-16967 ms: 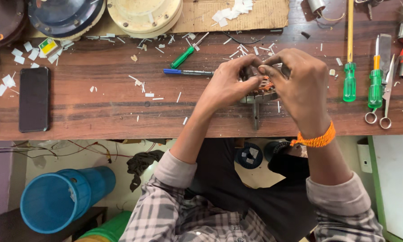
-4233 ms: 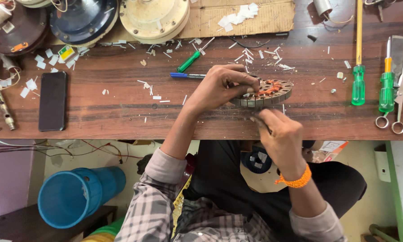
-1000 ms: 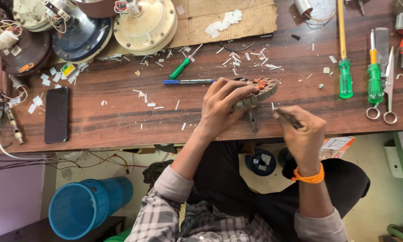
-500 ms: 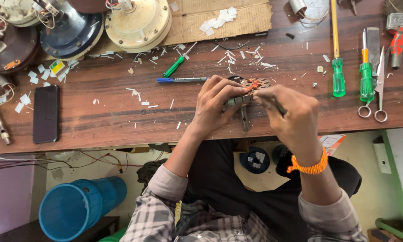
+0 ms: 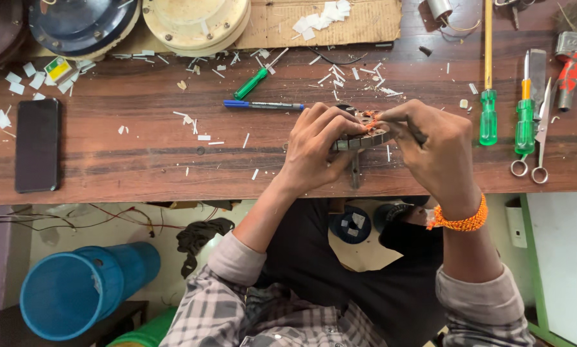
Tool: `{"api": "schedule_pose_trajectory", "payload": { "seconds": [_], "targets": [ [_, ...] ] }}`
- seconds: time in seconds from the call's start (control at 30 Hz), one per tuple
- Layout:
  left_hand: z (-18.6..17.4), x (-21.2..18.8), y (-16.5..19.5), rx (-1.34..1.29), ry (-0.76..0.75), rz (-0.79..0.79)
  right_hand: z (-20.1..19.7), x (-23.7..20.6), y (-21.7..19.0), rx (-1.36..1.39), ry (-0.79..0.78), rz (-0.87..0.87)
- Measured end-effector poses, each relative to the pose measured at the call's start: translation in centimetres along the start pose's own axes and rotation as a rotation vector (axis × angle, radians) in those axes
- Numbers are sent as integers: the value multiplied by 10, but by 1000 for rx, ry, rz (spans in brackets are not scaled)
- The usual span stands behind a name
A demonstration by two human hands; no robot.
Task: The person sits at a workbench working on a motor armature, pressing and seating copper wire coils into the slots around the armature by hand, rotating the armature to reach different sections. They briefly pick up a marker and reach toward a cabinet before returning to the armature.
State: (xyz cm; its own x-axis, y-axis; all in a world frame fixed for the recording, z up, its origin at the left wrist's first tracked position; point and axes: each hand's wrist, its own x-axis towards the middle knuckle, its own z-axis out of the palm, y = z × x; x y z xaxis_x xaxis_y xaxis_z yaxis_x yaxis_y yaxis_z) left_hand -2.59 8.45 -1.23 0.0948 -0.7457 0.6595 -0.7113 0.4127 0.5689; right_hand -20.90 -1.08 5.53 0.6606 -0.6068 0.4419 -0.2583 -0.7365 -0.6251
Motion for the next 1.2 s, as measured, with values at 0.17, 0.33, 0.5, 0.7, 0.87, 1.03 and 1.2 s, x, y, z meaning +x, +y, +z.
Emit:
{"api": "schedule_pose_trajectory", "payload": {
  "seconds": [0.17,0.33,0.5,0.7,0.87,1.03,1.2],
  "targets": [
    [1,0,0,3,14,7,0,7,-1,-35,-66,-27],
    [1,0,0,4,12,9,-2,8,-1,-31,-84,2],
    [3,-2,0,14,9,-4,-5,8,3,-26,-134,-93],
    [4,-3,-2,12,20,21,-5,18,11,-19,-218,-116],
    [6,-3,-3,13,13,13,-9,35,14,5,-322,-93],
    [5,-5,-2,6,11,9,-19,24,6,-107,-280,-206],
    [5,-3,0,18,-11,-12,-29,18,1,-48,-233,-163]
  ]
}}
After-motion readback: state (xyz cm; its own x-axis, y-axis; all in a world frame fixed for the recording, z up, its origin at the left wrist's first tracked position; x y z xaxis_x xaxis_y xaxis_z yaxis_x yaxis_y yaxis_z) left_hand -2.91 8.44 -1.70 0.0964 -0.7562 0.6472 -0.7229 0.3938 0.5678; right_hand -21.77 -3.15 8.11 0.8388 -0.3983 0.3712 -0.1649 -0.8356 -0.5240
